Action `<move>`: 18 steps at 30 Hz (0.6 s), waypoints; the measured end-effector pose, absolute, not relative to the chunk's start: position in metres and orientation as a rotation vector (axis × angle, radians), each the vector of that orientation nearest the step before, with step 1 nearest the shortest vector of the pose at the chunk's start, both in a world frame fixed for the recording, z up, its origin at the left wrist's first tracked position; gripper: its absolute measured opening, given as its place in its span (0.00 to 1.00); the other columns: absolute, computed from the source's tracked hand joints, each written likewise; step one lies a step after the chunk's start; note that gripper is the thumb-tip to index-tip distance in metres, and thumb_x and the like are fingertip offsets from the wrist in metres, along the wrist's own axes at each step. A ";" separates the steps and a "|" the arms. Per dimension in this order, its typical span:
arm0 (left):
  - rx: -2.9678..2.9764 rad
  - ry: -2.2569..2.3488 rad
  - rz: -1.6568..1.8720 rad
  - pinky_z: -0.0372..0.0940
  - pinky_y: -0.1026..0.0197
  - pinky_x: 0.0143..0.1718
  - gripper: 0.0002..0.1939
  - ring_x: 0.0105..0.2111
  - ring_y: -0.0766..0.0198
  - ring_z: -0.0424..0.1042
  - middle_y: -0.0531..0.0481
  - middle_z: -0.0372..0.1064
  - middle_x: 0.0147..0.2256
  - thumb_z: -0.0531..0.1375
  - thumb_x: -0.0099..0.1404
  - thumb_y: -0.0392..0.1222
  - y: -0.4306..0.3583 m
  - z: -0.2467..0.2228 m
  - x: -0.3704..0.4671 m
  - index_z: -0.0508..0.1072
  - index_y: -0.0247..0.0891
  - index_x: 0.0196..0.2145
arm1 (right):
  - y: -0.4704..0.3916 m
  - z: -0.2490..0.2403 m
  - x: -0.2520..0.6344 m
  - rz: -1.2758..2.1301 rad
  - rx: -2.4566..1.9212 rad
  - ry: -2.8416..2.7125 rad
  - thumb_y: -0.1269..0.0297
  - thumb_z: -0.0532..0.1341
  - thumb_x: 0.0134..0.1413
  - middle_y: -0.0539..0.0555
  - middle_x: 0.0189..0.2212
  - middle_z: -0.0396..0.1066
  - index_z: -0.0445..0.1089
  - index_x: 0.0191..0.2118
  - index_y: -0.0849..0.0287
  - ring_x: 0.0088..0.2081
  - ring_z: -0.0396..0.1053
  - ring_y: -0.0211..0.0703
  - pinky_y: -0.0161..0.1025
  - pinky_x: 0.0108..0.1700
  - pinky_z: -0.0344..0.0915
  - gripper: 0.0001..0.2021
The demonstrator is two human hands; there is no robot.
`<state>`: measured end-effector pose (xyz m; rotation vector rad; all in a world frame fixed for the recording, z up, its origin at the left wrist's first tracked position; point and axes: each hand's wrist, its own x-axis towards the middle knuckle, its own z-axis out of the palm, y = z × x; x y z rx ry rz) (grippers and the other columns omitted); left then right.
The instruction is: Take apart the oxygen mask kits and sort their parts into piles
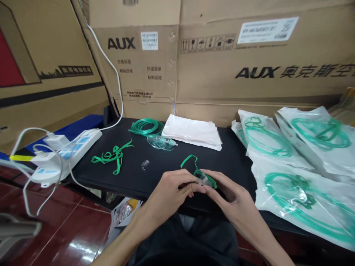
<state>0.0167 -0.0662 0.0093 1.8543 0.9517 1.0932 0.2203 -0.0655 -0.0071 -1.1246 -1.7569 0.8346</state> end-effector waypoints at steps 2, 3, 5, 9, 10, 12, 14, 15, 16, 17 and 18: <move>1.928 0.968 1.086 0.66 0.68 0.43 0.10 0.37 0.67 0.75 0.51 0.77 0.37 0.62 0.73 0.33 -0.063 0.008 0.016 0.84 0.38 0.38 | -0.064 -0.004 0.222 0.887 -1.215 -1.712 0.51 0.67 0.60 0.51 0.49 0.80 0.77 0.53 0.49 0.49 0.78 0.48 0.40 0.53 0.74 0.17; 1.964 0.978 1.068 0.65 0.69 0.45 0.09 0.38 0.67 0.75 0.52 0.78 0.38 0.62 0.73 0.33 -0.063 0.008 0.016 0.84 0.38 0.38 | -0.063 -0.003 0.223 0.905 -1.267 -1.688 0.49 0.67 0.60 0.52 0.47 0.81 0.78 0.53 0.49 0.48 0.79 0.50 0.40 0.51 0.75 0.18; 2.018 0.985 1.019 0.65 0.69 0.45 0.08 0.38 0.68 0.75 0.52 0.77 0.38 0.63 0.72 0.33 -0.062 0.008 0.016 0.83 0.38 0.38 | -0.063 -0.001 0.223 0.950 -1.340 -1.646 0.47 0.64 0.61 0.54 0.43 0.81 0.77 0.54 0.52 0.48 0.79 0.51 0.40 0.48 0.76 0.21; 2.037 0.987 0.954 0.64 0.68 0.41 0.09 0.36 0.67 0.73 0.51 0.74 0.36 0.61 0.74 0.36 -0.064 0.010 0.020 0.83 0.37 0.38 | -0.062 0.003 0.222 1.029 -1.300 -1.680 0.48 0.64 0.62 0.55 0.50 0.79 0.75 0.56 0.53 0.54 0.76 0.51 0.39 0.55 0.72 0.22; 2.025 0.991 0.939 0.64 0.68 0.41 0.10 0.36 0.66 0.73 0.51 0.74 0.36 0.61 0.74 0.37 -0.066 0.011 0.021 0.83 0.37 0.39 | -0.062 0.005 0.223 1.046 -1.285 -1.676 0.49 0.65 0.61 0.55 0.52 0.78 0.75 0.55 0.53 0.54 0.76 0.51 0.39 0.55 0.72 0.21; 1.990 1.035 0.894 0.63 0.66 0.41 0.11 0.35 0.66 0.72 0.51 0.73 0.35 0.60 0.75 0.41 -0.069 0.014 0.016 0.82 0.39 0.39 | -0.062 0.009 0.227 1.087 -1.293 -1.586 0.49 0.66 0.60 0.55 0.48 0.80 0.76 0.54 0.53 0.50 0.77 0.49 0.36 0.51 0.74 0.20; 1.944 1.135 0.825 0.63 0.65 0.40 0.13 0.34 0.65 0.71 0.51 0.72 0.34 0.59 0.76 0.44 -0.071 0.016 0.006 0.82 0.40 0.38 | -0.062 0.013 0.233 1.102 -1.345 -1.416 0.48 0.66 0.61 0.54 0.40 0.80 0.76 0.54 0.53 0.43 0.78 0.47 0.33 0.43 0.75 0.21; 1.914 1.201 0.786 0.62 0.65 0.38 0.15 0.33 0.65 0.71 0.51 0.72 0.33 0.58 0.76 0.47 -0.071 0.018 0.000 0.82 0.40 0.36 | -0.063 0.015 0.236 1.093 -1.373 -1.338 0.47 0.65 0.61 0.53 0.36 0.79 0.75 0.55 0.53 0.39 0.77 0.46 0.33 0.39 0.74 0.22; 1.875 1.265 0.761 0.62 0.64 0.36 0.17 0.32 0.64 0.71 0.51 0.72 0.32 0.58 0.76 0.49 -0.071 0.019 -0.005 0.81 0.40 0.34 | -0.063 0.017 0.238 1.076 -1.399 -1.278 0.46 0.65 0.61 0.52 0.34 0.79 0.75 0.56 0.53 0.36 0.76 0.46 0.33 0.36 0.73 0.23; 1.828 1.315 0.749 0.61 0.63 0.35 0.19 0.32 0.63 0.71 0.51 0.72 0.32 0.57 0.76 0.51 -0.070 0.021 -0.007 0.81 0.40 0.32 | -0.064 0.017 0.239 1.056 -1.413 -1.237 0.46 0.65 0.61 0.52 0.32 0.78 0.75 0.56 0.53 0.34 0.75 0.45 0.33 0.34 0.73 0.23; 1.774 1.345 0.756 0.61 0.63 0.34 0.20 0.32 0.62 0.71 0.50 0.72 0.31 0.57 0.75 0.52 -0.068 0.023 -0.007 0.81 0.40 0.31 | -0.064 0.017 0.238 1.043 -1.416 -1.217 0.45 0.65 0.61 0.52 0.31 0.77 0.75 0.55 0.53 0.32 0.74 0.45 0.33 0.33 0.73 0.23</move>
